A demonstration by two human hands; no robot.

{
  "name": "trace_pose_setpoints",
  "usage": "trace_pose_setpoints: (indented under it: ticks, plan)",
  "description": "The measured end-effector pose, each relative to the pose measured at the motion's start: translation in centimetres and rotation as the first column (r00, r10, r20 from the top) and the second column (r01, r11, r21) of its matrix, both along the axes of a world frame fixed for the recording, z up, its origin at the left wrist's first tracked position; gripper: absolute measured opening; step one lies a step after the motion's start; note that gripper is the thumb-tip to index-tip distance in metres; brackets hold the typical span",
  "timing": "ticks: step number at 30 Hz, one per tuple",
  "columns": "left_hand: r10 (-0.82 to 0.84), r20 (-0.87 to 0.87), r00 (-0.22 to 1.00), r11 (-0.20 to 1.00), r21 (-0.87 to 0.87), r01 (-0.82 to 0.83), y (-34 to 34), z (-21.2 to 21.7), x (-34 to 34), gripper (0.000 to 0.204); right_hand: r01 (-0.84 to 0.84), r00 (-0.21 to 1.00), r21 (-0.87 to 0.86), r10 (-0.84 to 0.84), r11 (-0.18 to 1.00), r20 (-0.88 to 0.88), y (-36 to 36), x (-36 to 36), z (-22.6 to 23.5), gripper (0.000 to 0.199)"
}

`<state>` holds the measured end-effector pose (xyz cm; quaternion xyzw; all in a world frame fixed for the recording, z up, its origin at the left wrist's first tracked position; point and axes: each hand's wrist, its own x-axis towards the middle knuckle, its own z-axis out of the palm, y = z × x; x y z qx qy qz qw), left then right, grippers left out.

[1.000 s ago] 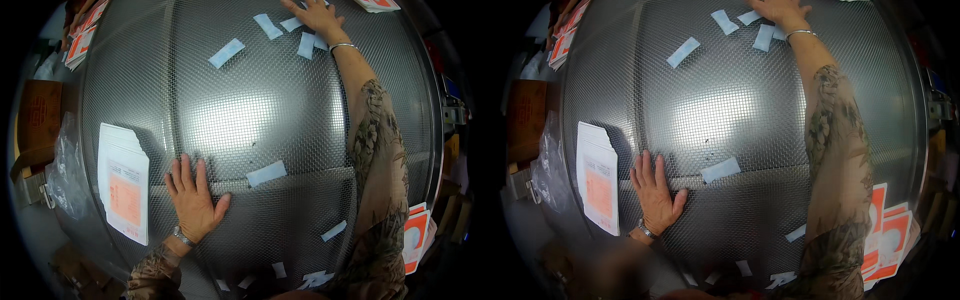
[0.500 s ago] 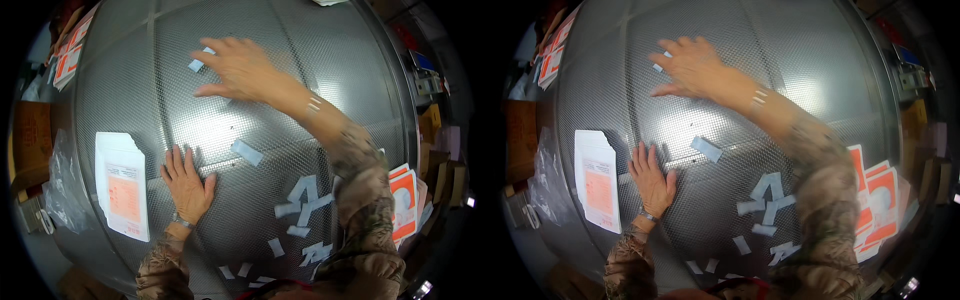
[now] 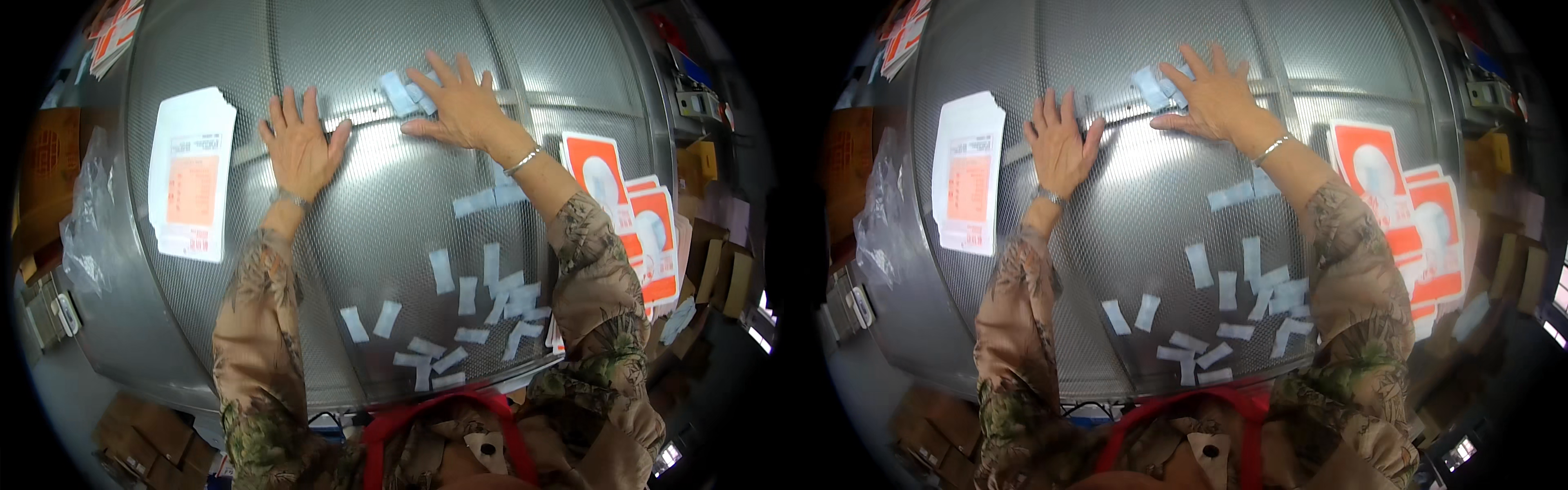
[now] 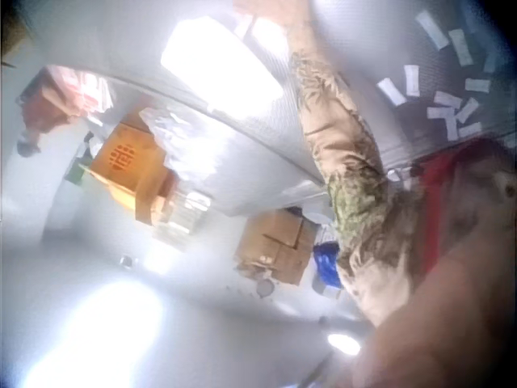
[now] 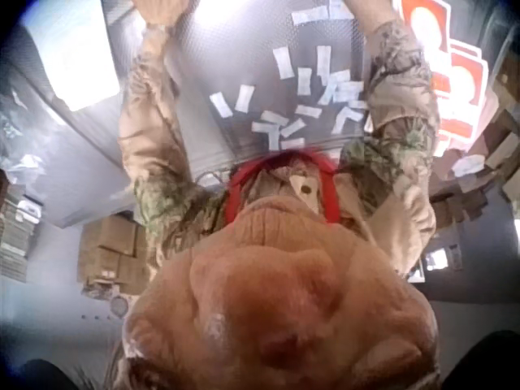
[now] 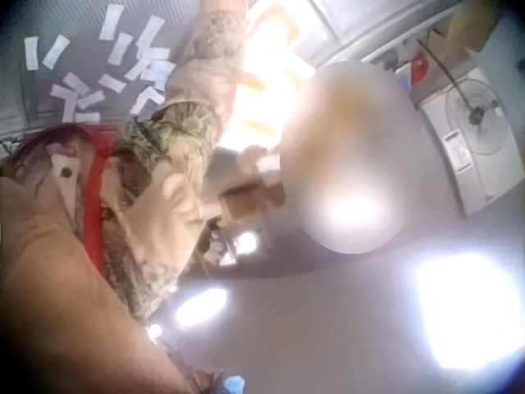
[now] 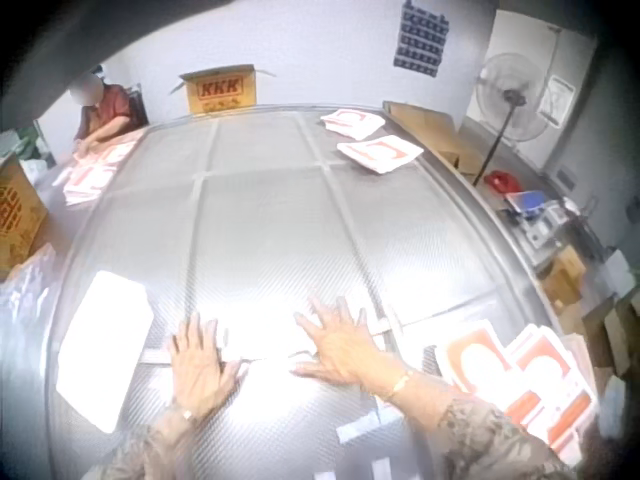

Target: The person picks up orange paper labels and small blue packets from a metal table, stacks them together, and puts them into clear plastic bags.

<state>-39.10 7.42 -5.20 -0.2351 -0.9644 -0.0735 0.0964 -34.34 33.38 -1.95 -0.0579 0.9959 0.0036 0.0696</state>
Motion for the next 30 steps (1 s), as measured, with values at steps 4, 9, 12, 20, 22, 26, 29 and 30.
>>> trace_pose_setpoints:
  ticks: [4,9,12,20,22,26,29,30]
  plan:
    - [-0.151,-0.057,0.987,0.987,0.045,0.154,1.9,0.6,1.9,0.077,0.061,0.997,0.010,-0.061,0.998,0.037,-2.7,7.5,0.3,0.099]
    - [-0.285,-0.011,0.958,0.912,0.305,0.275,8.3,-0.8,2.8,0.075,0.050,0.986,0.008,-0.050,0.999,0.159,-5.3,15.7,2.5,0.096]
    - [-0.324,0.085,0.942,0.908,0.306,0.285,10.4,-1.5,7.5,0.078,0.064,0.982,0.020,-0.067,0.998,0.175,-4.8,20.5,2.1,0.094]
    - [-0.770,0.475,0.426,0.638,0.576,0.512,2.9,1.5,21.7,0.078,0.404,0.909,-0.245,-0.416,0.881,0.004,2.7,20.5,4.2,0.046]
    - [-0.692,0.336,0.639,0.698,0.537,0.474,-0.5,2.4,24.0,0.089,0.409,0.912,-0.173,-0.409,0.896,0.036,4.0,19.6,2.3,0.047]
    - [-0.510,0.119,0.852,0.852,0.203,0.482,-4.5,-0.1,26.5,0.099,0.244,0.969,0.145,-0.247,0.959,0.001,2.7,22.2,-3.2,0.068]
    - [-0.465,0.225,0.856,0.883,0.048,0.467,-4.5,0.1,29.1,0.105,0.154,0.986,0.046,-0.151,0.987,-0.073,-6.1,24.9,-1.9,0.077]
    - [-0.459,0.180,0.870,0.884,-0.004,0.467,-4.0,0.4,30.2,0.101,0.065,0.994,0.046,-0.061,0.997,-0.086,-6.8,26.9,-1.3,0.074]
